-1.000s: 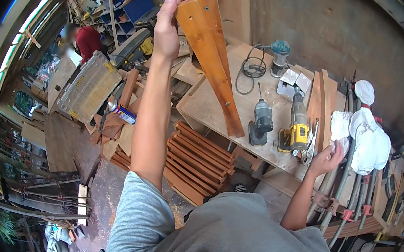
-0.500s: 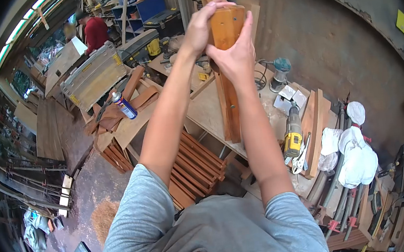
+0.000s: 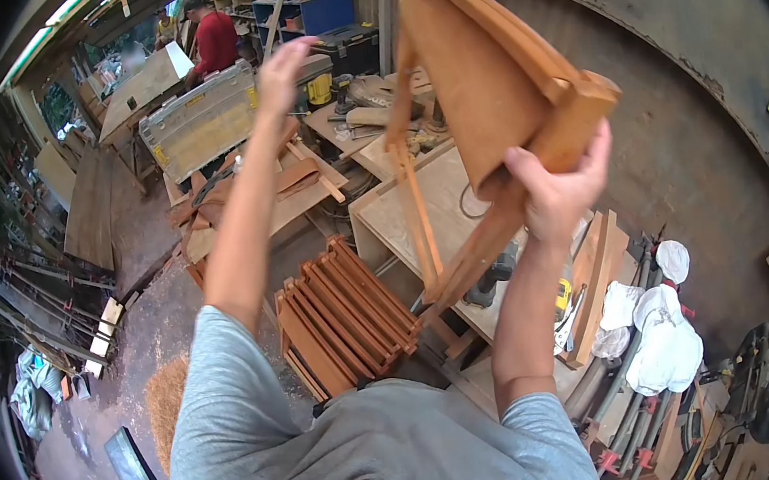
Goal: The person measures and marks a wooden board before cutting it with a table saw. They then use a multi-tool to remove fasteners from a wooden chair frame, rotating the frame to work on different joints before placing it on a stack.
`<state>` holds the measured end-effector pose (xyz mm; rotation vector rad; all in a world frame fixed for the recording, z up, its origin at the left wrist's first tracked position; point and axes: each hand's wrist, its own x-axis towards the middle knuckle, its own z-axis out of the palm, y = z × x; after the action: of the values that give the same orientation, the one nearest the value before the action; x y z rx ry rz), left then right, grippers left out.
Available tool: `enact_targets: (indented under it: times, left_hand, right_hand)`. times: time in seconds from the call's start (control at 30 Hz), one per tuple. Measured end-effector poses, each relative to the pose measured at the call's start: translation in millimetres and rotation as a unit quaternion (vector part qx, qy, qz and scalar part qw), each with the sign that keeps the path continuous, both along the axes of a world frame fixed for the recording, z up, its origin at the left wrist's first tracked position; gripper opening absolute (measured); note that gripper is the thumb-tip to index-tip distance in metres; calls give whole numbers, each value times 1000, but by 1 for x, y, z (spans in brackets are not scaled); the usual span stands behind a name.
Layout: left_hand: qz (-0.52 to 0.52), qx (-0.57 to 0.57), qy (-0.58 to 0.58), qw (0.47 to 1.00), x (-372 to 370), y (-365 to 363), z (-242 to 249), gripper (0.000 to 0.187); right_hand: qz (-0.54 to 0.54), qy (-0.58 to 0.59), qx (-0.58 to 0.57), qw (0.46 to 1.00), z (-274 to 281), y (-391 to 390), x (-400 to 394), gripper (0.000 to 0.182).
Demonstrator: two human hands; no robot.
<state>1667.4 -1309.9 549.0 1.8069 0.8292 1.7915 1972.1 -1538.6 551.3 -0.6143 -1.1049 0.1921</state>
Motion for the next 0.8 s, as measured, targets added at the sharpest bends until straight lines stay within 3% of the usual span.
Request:
enact_targets:
  times: [0.03,0.1,0.17,0.23,0.27,0.37,0.43,0.47,0.5,0.53,0.57,0.7,0.73,0.77,0.8]
  left_hand:
    - [21,-2,-15,1000,-20,3,8,32]
    - [52,-34,-17,998,-62,5,26,36]
    - [71,7,10,997,-107,9,45,49]
    - [56,-54,26,997,-143,-10,68,66]
    - [98,-41,77,991,-161,-17,75,68]
    - [-25,-53,49,997,-202,-39,68,72]
    - [-95,-166,-117,975,-261,-43,43,75]
    - [-172,-149,-160,961,-296,-46,33,75]
    - [-166,-109,-222,955,-313,-59,25,69]
    - [-159,-102,-197,962,-325,-82,33,65]
    - [-152,-93,-171,969,-336,-105,41,61]
    - [-99,-46,-169,980,-260,-196,76,58]
    - [-79,-50,-165,982,-242,-205,81,57]
    - [-59,-55,-162,983,-225,-212,83,56]
    - [-40,-58,-162,984,-202,-218,83,55]
  right_hand:
    - [41,-1,16,999,5,-15,9,82]
    - [66,2,23,998,5,-42,30,73]
    - [147,42,37,988,-3,-59,53,72]
    - [247,70,36,966,-14,-65,76,71]
    - [309,78,33,947,-19,-65,85,70]
    - [449,96,12,888,-31,-58,104,68]
    - [503,91,6,860,-28,-38,107,67]
    - [521,88,8,849,-24,-22,108,67]
    - [536,81,8,841,-19,-3,108,66]
    - [548,74,12,833,-13,18,108,66]
    - [551,68,14,831,-7,41,108,65]
    - [524,24,14,851,34,152,121,54]
    - [507,39,-44,860,46,185,137,50]
    - [273,114,-79,952,68,176,100,46]
    - [227,94,-66,967,71,191,109,45]
